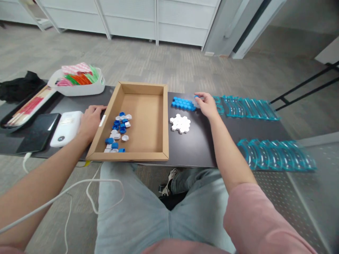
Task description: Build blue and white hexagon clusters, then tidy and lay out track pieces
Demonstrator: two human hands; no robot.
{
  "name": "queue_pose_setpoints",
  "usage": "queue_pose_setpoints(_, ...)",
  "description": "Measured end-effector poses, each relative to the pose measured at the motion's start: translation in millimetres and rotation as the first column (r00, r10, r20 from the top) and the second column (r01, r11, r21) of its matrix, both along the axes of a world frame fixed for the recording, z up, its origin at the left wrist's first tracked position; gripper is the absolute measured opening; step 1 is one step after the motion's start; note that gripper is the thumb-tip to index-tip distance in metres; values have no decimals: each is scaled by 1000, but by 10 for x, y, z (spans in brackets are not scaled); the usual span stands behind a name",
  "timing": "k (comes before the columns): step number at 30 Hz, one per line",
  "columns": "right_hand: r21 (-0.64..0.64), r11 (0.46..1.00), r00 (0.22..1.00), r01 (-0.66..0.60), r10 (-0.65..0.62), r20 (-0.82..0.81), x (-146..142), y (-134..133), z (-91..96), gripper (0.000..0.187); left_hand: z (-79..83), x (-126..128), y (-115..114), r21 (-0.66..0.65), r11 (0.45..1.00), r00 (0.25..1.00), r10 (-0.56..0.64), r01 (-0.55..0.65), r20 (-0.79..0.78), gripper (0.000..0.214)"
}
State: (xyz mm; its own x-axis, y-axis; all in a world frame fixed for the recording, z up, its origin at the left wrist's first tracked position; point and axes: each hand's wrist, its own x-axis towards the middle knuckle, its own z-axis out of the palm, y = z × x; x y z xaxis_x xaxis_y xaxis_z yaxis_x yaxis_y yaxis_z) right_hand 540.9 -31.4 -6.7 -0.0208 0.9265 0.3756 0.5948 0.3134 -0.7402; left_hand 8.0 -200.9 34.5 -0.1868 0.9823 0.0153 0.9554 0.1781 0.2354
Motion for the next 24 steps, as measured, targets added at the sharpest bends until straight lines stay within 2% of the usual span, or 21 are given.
queue_pose_setpoints(6, -99, 995, 999, -10, 15, 51, 39, -30, -30, 30, -47, -102, 67, -41, 999, 999, 8, -9, -46, 73)
queue_pose_setpoints(10, -102, 994, 999, -27, 31, 37, 61, -15, -64, 29, -105, -189, 106, -22, 999, 998, 45, -47, -47, 69)
queue_pose_setpoints(16, -122, 992, 1000, -25, 26, 5, 60, 36, -106, 23, -215, -319, 147, -6, 998, 997, 59, -59, -43, 81)
queue_pose_setpoints(24, -123, 992, 999, -26, 29, 24, 45, 5, -72, 23, -232, -322, 153, 1, 998, 997, 60, -60, -46, 82)
